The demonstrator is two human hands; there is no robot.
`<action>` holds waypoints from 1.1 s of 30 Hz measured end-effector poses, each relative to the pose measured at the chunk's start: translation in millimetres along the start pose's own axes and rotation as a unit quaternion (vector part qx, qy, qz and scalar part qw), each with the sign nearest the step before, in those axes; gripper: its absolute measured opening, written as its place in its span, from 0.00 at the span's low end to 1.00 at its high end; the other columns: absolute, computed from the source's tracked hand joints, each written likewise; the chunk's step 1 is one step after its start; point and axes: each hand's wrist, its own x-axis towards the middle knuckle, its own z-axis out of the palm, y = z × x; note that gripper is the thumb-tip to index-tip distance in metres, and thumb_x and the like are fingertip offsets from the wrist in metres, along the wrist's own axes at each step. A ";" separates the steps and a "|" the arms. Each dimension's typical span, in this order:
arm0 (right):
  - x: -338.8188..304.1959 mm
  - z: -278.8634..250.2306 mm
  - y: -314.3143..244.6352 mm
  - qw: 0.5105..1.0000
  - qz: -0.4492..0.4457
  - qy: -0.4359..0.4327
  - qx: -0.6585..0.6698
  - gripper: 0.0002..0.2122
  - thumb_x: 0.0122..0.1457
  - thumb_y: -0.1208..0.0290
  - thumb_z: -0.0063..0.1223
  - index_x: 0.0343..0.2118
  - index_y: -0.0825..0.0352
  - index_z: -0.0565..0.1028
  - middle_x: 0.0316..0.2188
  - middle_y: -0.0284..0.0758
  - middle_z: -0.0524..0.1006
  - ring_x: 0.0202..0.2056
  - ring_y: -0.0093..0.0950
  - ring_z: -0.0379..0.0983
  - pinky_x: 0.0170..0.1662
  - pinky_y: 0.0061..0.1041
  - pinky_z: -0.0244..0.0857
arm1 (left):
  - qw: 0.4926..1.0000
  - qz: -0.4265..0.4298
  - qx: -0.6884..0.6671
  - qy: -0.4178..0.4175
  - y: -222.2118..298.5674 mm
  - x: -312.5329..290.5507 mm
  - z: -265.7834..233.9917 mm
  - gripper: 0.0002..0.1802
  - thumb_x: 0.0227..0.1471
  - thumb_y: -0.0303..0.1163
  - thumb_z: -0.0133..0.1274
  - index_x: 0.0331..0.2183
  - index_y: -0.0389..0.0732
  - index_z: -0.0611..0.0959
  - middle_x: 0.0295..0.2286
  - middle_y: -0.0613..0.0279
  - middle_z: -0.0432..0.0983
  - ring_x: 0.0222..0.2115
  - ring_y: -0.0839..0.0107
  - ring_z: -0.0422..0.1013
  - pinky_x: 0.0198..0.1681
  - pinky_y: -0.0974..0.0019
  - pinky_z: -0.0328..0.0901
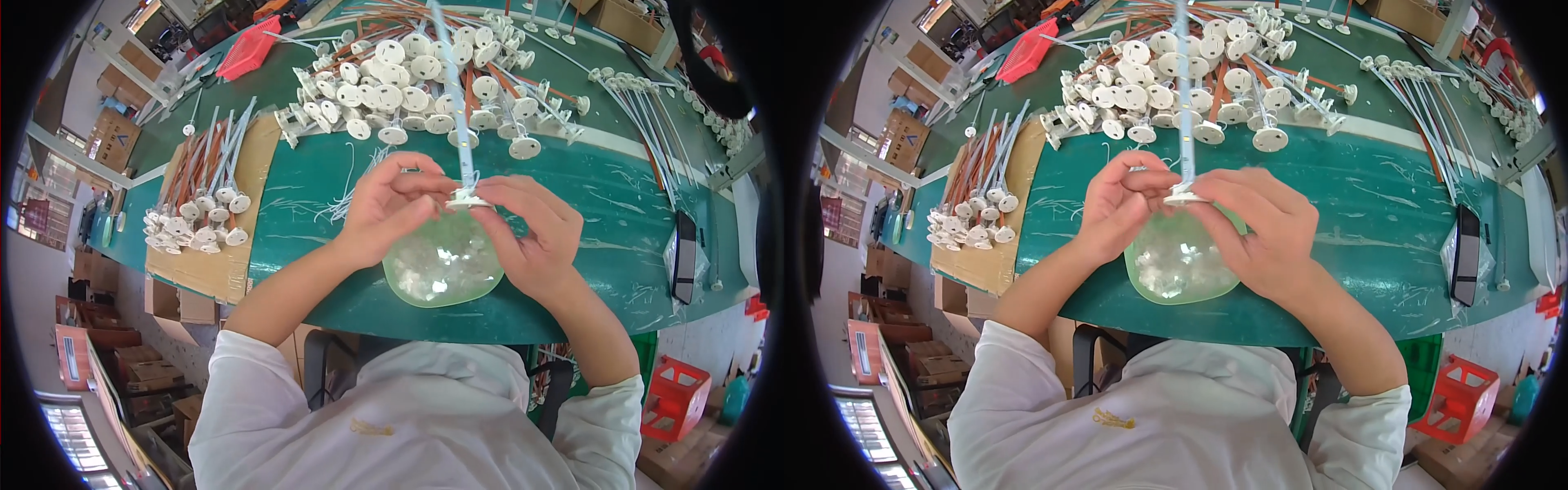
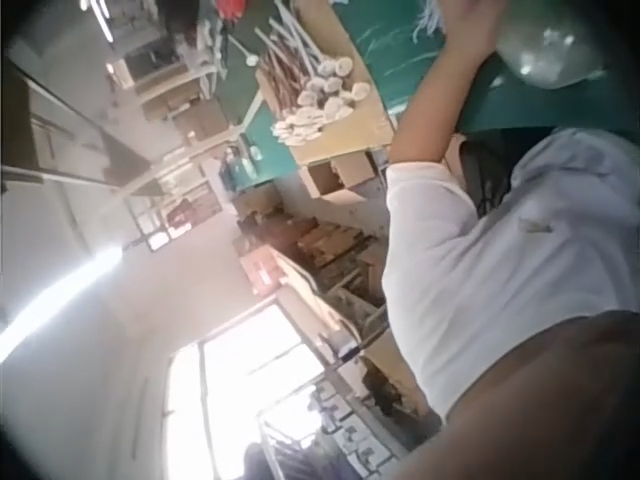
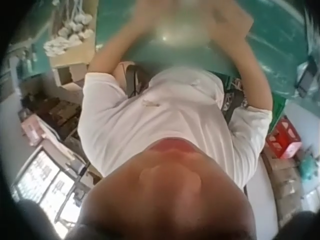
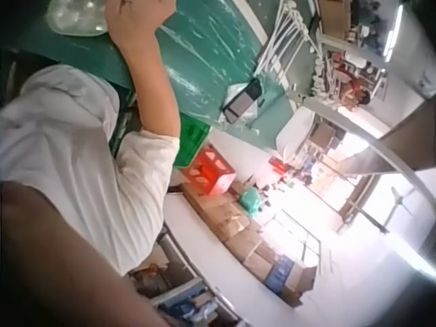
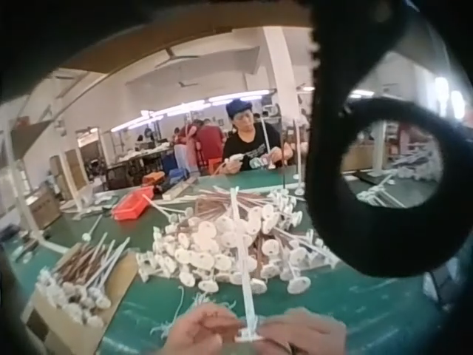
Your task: Assembling LED light strips into plastic housings and securing them with pins or ties.
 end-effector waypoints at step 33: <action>-1.9 -0.1 4.7 0.991 -0.133 -0.008 -0.019 0.14 0.39 0.86 0.64 0.33 0.70 0.79 0.33 0.39 0.79 0.28 0.33 0.77 0.28 0.24 0.69 | 0.985 -0.061 -0.117 -0.107 8.7 -1.7 -0.3 0.27 0.55 0.25 0.54 0.56 0.29 0.69 0.51 0.44 0.71 0.53 0.58 0.69 0.59 0.53 0.62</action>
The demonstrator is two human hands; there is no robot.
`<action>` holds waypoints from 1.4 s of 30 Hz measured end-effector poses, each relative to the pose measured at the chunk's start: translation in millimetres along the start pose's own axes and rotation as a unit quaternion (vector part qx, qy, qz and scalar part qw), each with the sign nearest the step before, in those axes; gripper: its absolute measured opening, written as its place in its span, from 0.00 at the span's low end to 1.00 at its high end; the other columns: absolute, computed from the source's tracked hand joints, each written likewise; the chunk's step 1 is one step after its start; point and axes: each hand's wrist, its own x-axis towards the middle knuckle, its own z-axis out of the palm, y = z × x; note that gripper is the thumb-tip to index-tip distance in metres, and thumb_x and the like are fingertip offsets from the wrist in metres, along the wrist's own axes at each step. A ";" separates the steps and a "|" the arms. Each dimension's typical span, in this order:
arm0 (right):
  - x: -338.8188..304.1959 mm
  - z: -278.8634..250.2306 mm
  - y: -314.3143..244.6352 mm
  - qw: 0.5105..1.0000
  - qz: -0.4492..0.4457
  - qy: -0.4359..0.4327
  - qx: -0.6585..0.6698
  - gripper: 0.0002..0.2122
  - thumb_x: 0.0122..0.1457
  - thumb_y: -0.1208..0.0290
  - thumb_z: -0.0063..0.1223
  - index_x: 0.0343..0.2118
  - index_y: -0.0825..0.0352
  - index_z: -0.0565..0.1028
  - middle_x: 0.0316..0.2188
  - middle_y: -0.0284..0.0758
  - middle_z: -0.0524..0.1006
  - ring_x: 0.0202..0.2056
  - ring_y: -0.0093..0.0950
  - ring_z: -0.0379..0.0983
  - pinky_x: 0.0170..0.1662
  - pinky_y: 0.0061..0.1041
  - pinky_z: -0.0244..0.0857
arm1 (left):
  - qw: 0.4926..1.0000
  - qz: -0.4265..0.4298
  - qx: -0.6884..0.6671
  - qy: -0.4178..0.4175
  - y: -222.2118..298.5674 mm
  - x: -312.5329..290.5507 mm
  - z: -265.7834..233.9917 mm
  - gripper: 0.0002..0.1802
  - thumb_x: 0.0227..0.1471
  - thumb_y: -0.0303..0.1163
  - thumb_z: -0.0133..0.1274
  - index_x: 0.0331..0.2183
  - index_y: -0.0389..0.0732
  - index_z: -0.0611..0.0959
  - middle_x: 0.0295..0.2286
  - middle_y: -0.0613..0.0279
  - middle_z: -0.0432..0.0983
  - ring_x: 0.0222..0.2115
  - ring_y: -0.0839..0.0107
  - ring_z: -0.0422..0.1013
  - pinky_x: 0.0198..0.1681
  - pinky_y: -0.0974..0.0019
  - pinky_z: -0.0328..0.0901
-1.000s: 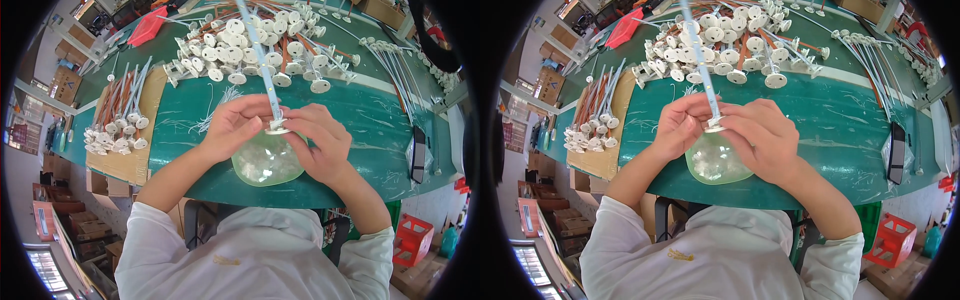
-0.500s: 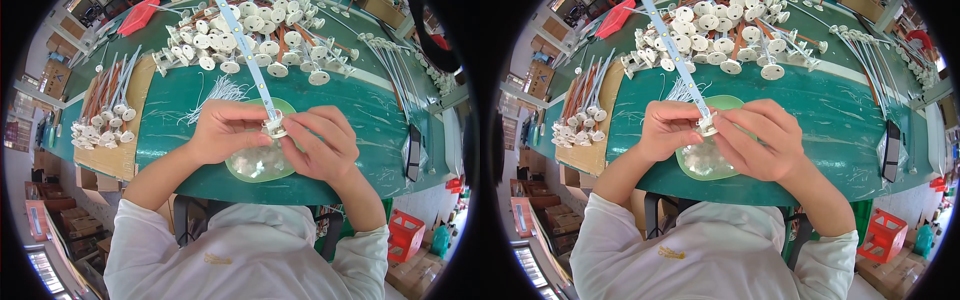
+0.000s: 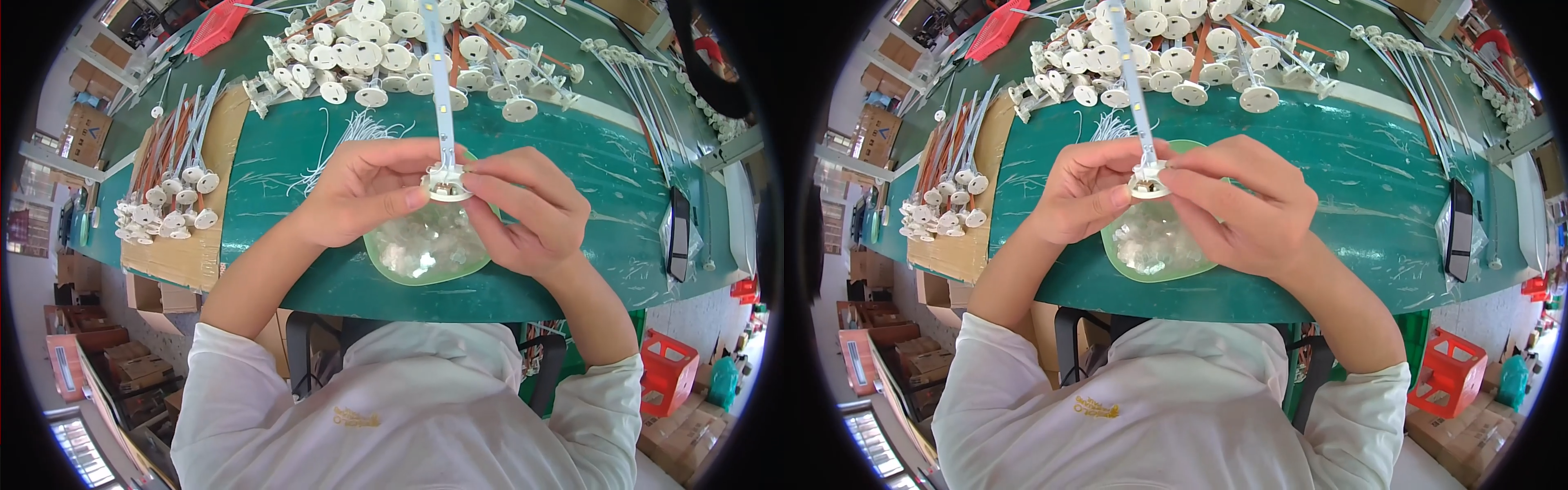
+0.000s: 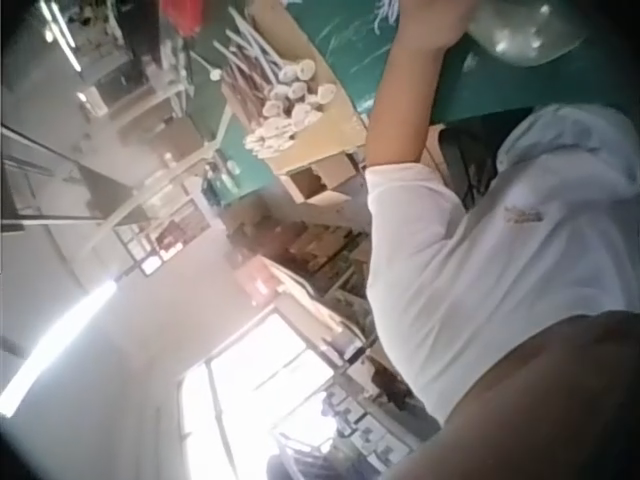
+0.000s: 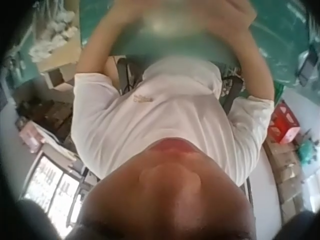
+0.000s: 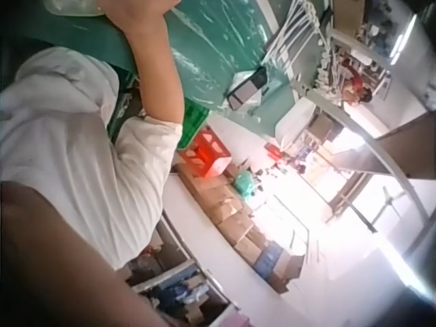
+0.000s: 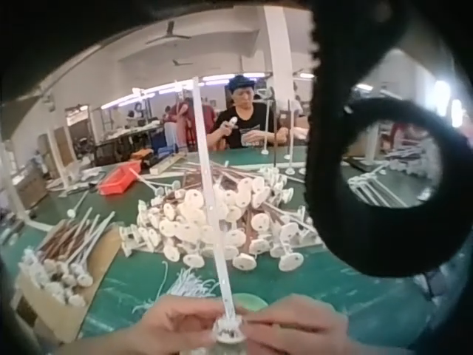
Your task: Assembling LED light strips into plastic housings and securing them with pins or ties.
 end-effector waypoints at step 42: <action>-43.2 -100.9 27.7 0.926 0.370 -0.076 -0.022 0.10 0.57 0.66 0.61 0.37 0.67 0.81 0.33 0.38 0.81 0.34 0.27 0.77 0.41 0.22 0.69 | 0.804 0.012 0.578 -0.140 -36.2 130.1 70.7 0.14 0.37 0.35 0.69 0.24 0.34 0.84 0.18 0.55 0.78 0.18 0.68 0.74 0.26 0.67 0.68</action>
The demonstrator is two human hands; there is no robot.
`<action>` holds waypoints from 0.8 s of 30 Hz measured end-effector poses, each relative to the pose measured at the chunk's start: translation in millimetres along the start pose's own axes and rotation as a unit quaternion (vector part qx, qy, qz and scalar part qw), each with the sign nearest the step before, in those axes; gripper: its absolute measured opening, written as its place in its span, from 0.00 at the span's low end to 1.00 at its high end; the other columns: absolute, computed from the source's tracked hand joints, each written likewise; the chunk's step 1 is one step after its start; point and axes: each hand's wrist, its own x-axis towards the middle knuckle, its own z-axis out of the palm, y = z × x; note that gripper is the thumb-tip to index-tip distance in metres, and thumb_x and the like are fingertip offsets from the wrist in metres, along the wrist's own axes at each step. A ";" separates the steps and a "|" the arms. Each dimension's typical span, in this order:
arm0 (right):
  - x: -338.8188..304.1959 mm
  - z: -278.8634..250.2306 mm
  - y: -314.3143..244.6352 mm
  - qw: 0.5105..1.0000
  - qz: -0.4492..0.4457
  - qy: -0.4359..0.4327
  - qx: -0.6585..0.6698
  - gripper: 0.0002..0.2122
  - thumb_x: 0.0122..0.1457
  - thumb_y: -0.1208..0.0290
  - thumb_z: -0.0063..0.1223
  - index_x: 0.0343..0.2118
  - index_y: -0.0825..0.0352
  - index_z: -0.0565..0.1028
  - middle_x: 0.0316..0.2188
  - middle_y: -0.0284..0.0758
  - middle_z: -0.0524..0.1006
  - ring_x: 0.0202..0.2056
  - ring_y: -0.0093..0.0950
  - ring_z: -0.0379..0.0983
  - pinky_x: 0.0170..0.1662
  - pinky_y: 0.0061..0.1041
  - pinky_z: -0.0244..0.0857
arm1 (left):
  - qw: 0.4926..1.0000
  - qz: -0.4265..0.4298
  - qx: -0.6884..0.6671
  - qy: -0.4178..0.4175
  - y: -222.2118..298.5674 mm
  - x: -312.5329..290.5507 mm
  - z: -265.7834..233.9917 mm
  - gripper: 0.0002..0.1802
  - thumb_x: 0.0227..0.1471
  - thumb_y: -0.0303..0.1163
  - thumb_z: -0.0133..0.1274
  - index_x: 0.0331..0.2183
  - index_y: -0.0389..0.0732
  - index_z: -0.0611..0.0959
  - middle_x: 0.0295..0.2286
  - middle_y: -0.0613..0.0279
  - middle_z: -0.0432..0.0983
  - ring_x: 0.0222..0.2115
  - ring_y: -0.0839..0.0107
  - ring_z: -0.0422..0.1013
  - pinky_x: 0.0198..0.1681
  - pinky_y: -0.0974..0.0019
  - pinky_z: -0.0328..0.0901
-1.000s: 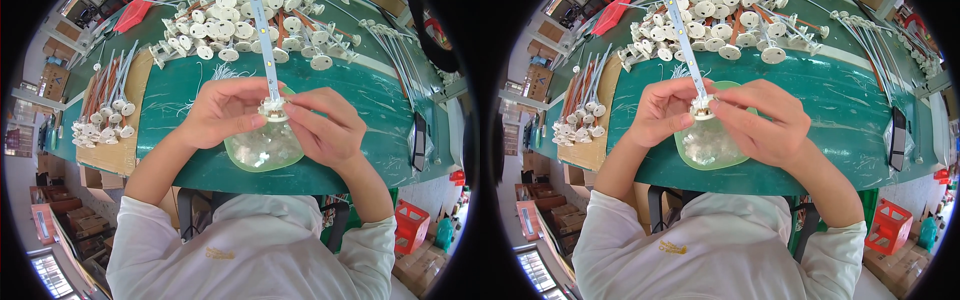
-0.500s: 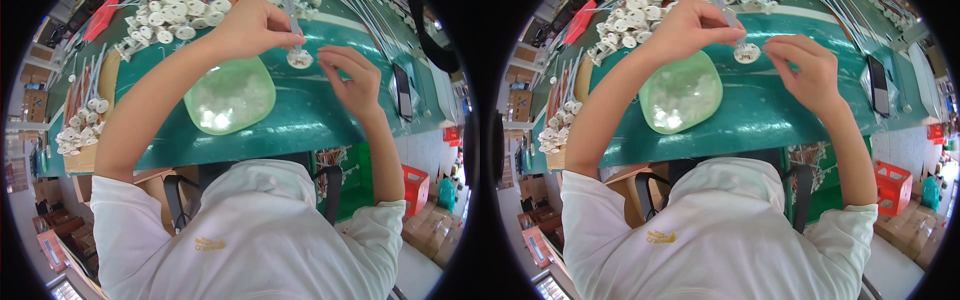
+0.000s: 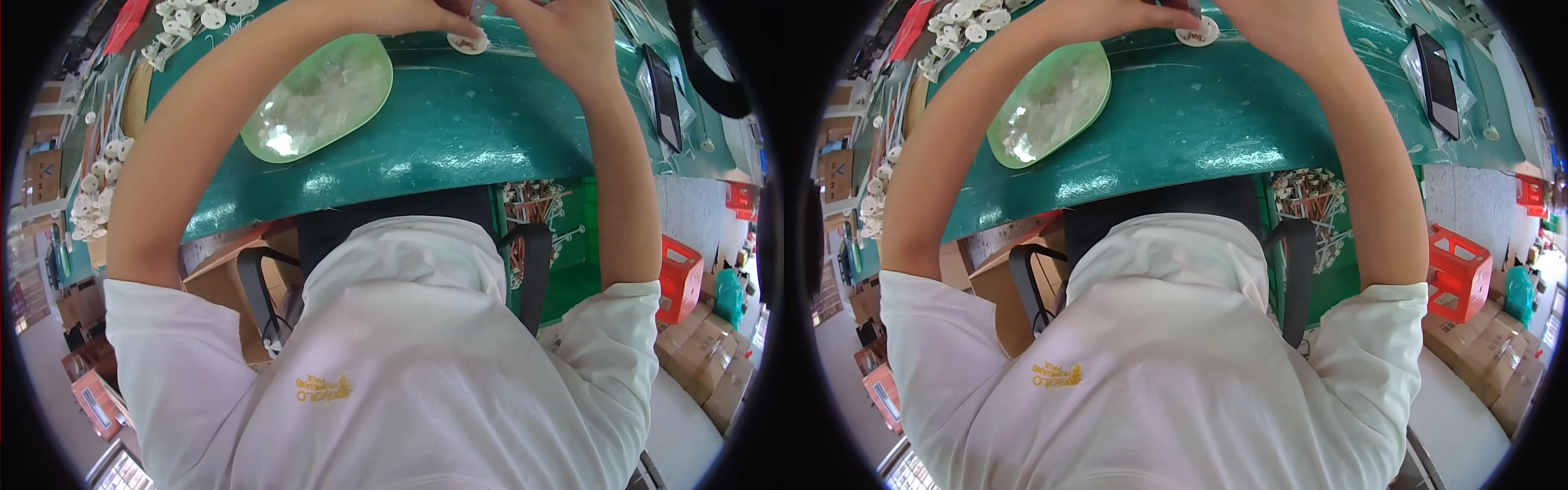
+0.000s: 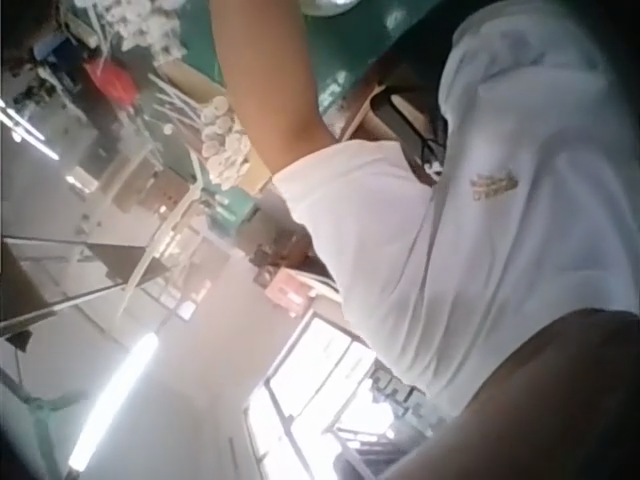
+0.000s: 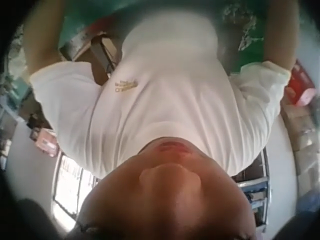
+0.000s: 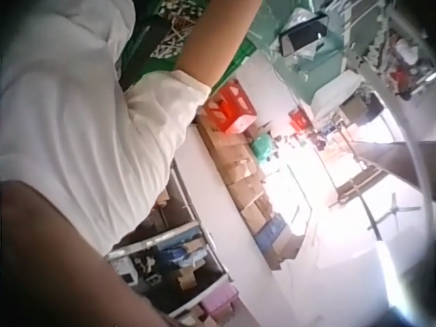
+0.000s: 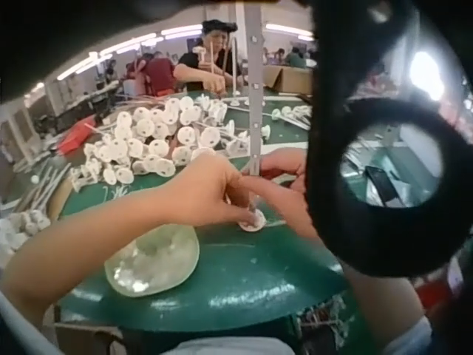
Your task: Assembling LED light strips into plastic housings and securing them with pins or ties.
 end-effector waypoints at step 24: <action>4.5 -30.7 1.8 0.962 -0.070 -0.108 -0.239 0.07 0.55 0.70 0.62 0.34 0.67 0.81 0.30 0.36 0.81 0.31 0.24 0.76 0.39 0.21 0.68 | 0.997 -0.045 0.012 -0.062 -14.5 16.4 6.4 0.21 0.32 0.36 0.71 0.30 0.35 0.84 0.25 0.51 0.81 0.29 0.58 0.79 0.35 0.62 0.71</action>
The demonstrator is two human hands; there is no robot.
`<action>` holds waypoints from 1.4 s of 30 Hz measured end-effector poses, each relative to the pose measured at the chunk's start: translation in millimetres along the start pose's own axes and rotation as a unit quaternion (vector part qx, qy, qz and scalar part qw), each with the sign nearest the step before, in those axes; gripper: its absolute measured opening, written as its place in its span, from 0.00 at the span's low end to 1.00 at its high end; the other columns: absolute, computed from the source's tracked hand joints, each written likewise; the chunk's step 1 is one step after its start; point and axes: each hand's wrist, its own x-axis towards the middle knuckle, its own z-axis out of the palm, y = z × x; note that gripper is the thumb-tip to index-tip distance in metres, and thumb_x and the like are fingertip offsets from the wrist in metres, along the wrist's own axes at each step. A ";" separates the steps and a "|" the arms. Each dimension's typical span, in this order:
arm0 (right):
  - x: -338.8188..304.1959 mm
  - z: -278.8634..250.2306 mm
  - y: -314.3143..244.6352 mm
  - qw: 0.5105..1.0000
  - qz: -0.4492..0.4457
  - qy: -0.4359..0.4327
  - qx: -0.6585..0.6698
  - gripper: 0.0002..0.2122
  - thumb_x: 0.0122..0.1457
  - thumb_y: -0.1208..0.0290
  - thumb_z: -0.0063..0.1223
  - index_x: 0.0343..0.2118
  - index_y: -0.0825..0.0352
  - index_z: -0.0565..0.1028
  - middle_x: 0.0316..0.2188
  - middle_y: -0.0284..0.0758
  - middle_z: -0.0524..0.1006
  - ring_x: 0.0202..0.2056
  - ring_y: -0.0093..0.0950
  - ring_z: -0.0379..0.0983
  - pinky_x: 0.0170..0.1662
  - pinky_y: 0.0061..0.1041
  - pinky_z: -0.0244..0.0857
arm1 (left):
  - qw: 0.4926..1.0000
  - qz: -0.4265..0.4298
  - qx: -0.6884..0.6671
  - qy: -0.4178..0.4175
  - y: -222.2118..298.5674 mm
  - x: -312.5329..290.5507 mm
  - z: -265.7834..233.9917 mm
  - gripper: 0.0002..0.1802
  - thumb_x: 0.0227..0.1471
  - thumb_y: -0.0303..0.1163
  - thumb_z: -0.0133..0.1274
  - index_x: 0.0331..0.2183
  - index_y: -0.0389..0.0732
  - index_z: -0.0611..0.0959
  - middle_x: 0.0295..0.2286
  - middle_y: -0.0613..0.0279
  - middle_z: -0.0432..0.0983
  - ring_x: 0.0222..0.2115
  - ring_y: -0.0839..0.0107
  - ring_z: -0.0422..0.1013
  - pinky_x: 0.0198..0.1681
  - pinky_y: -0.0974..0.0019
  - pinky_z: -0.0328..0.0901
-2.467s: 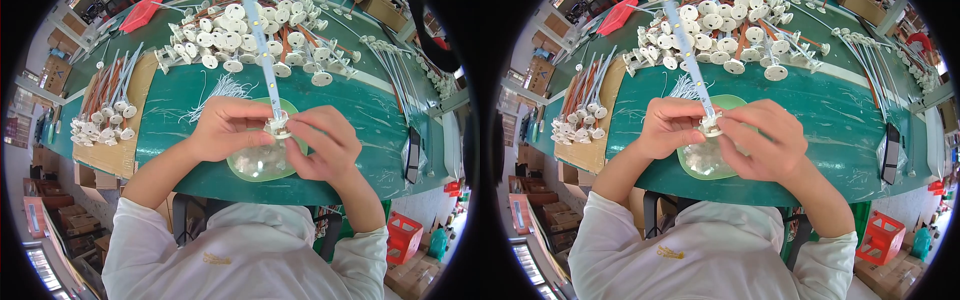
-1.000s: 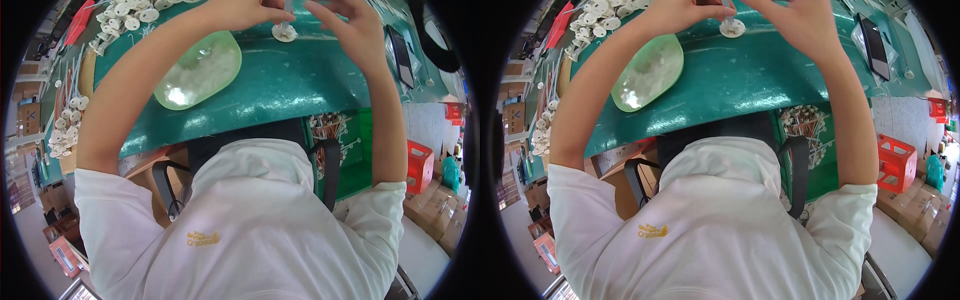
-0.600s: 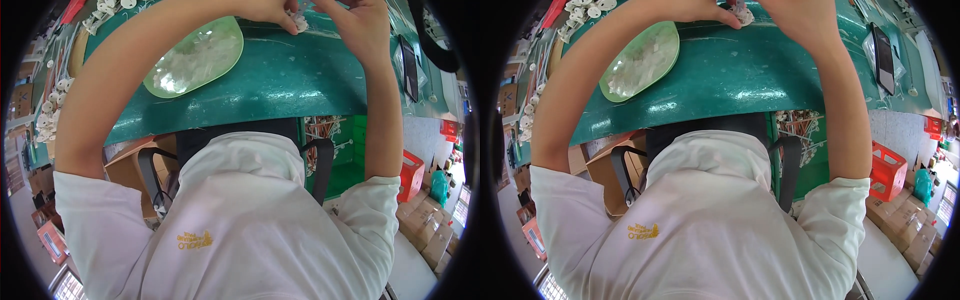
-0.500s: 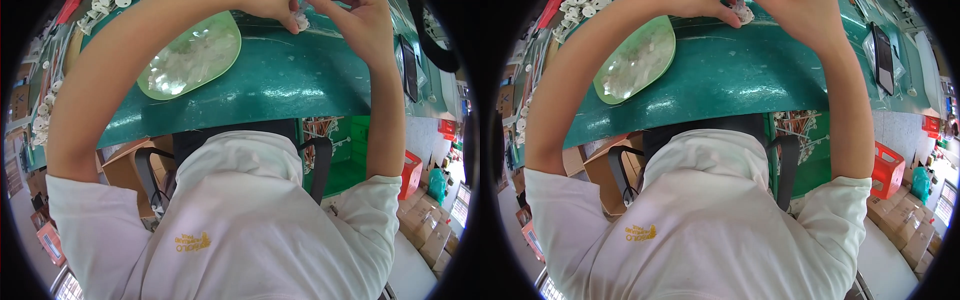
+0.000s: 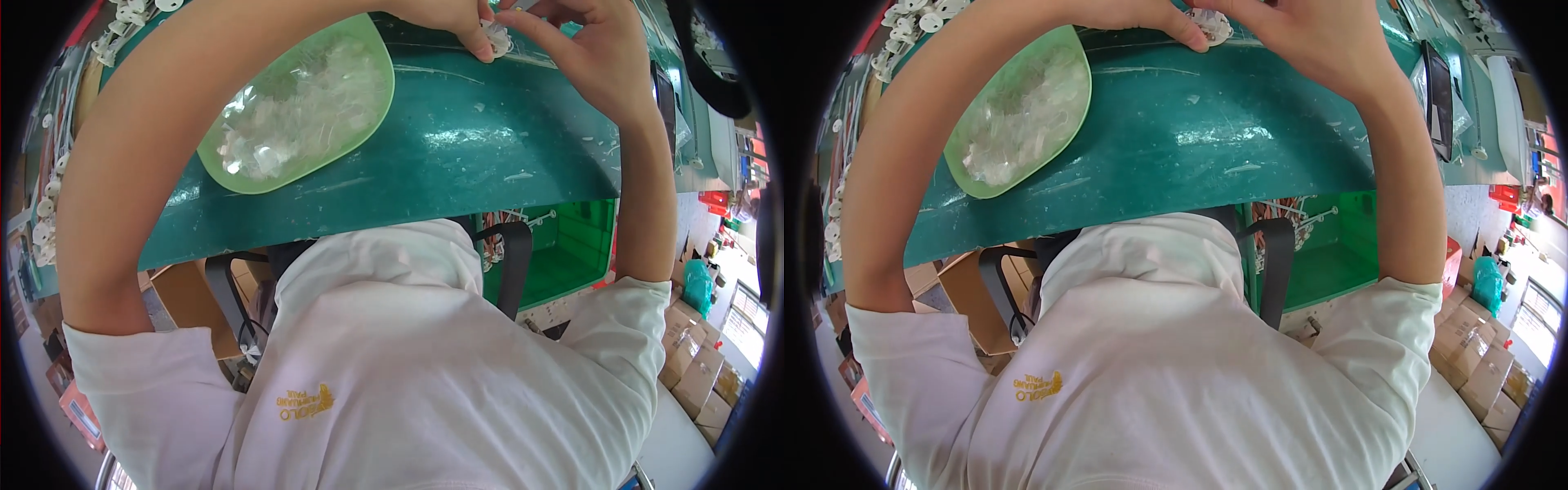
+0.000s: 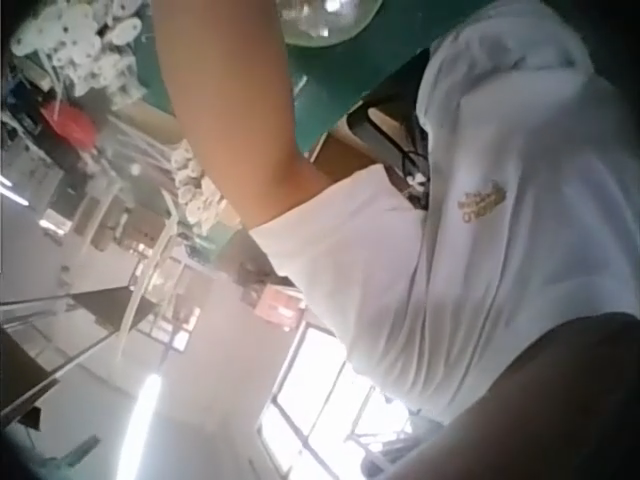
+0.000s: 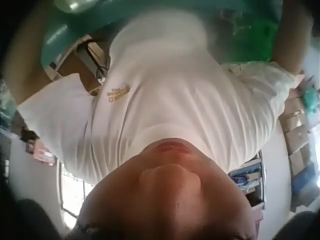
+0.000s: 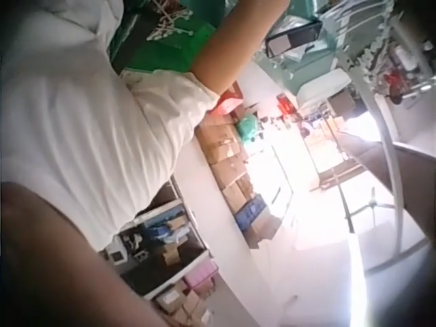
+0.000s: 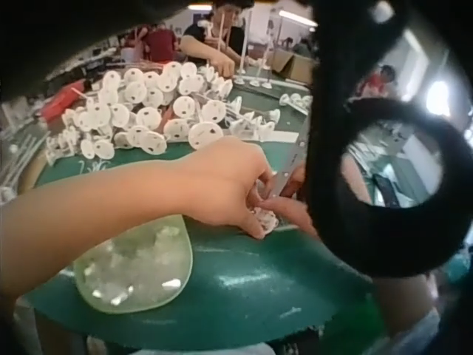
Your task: Assembling LED light strips into plastic housings and securing them with pins or ties.
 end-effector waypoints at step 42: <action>79.7 -80.7 -110.0 0.908 -0.008 0.176 0.380 0.04 0.53 0.80 0.61 0.32 0.72 0.79 0.25 0.32 0.79 0.26 0.18 0.74 0.30 0.17 0.67 | 0.888 0.091 -0.318 0.319 52.1 -79.9 -75.9 0.24 0.46 0.30 0.65 0.47 0.35 0.80 0.29 0.63 0.79 0.26 0.80 0.74 0.29 0.74 0.69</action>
